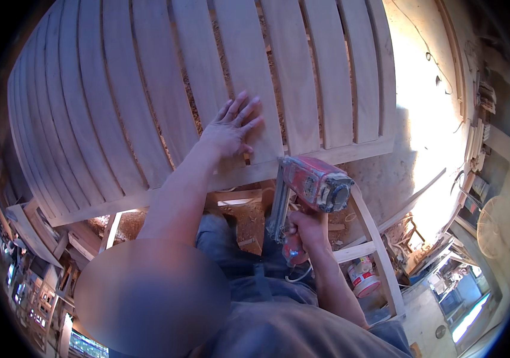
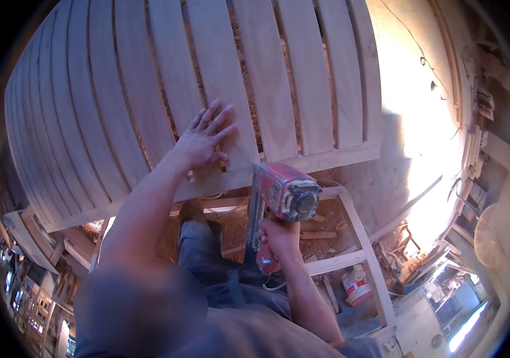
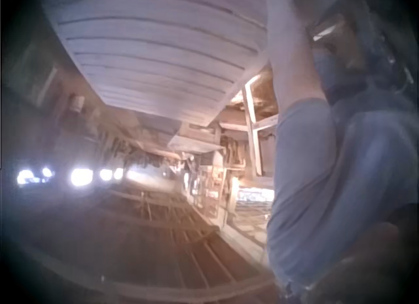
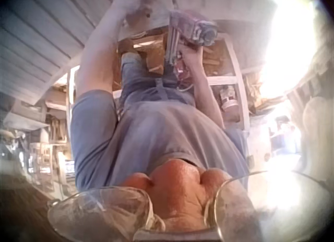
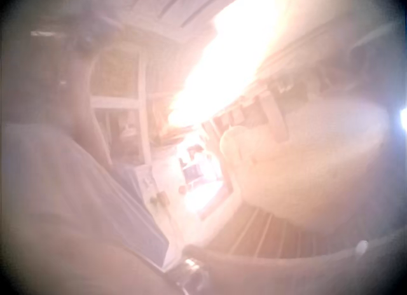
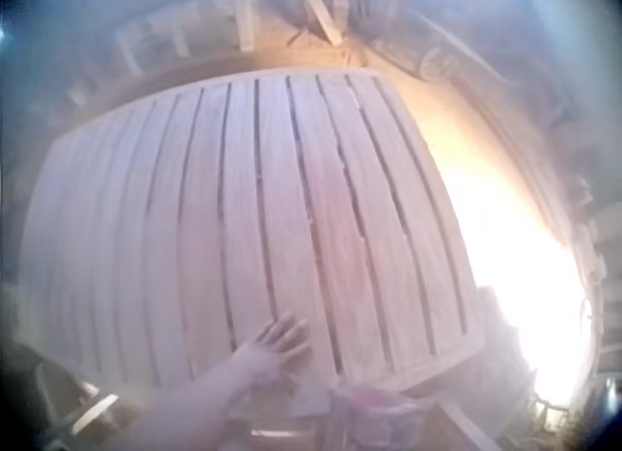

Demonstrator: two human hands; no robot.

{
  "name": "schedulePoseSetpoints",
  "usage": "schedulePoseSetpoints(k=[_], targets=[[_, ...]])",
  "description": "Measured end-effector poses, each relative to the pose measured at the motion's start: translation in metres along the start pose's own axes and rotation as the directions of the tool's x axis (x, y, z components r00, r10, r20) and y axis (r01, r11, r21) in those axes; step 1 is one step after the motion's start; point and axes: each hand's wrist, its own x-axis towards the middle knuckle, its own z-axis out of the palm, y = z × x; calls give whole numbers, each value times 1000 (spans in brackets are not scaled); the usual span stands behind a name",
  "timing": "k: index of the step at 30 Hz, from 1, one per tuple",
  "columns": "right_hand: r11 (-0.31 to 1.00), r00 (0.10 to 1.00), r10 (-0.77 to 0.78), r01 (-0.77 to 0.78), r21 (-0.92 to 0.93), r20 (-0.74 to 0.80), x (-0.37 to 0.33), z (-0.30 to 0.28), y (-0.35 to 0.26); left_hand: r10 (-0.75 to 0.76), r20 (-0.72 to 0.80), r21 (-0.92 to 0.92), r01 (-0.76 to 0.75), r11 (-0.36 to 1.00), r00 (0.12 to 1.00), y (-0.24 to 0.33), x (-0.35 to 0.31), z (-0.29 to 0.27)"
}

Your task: The person uses a pneumatic nail gun to fasten wooden slats onto a curved wooden frame. They repeatedly position slats and drive nails along the length of the frame, working systematically from one end to the other.

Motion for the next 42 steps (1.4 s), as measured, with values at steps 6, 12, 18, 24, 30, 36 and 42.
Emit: schedulePoseSetpoints(k=[6, 12, 18, 24, 30, 36, 42], targets=[[988, 995, -80, 88, 131, -60, -13, 6, 11, -29, -15, -6, 29, 1000, 999, 1, 1, 3], [997, 983, 29, -15, 77, -182, -37, 28, 2, -1, -68, -21, 0, 1000, 998, -4, 7, 15], [991, 987, -105, 93, -98, -125, -22, 50, 32, 42, -149, -19, -45, 999, 988, -5, 6, 21], [957, 995, 2, -33, -290, -104, -25, 52, 23, 43, -166, -43, -50, 998, 985, -11, 2, 27], [965, 997, -36, 16, -260, -74, -33, 55, 19, 58, -247, -37, -69, 997, 967, -14, -3, 28], [924, 994, -103, 85, -374, -28, -26, 57, 40, 89, -267, 41, -81, 996, 960, -36, -24, 42], [910, 1000, 16, -22, -413, -17, -31, 65, 23, 151, -288, 126, -119, 985, 946, -49, -47, 47]])
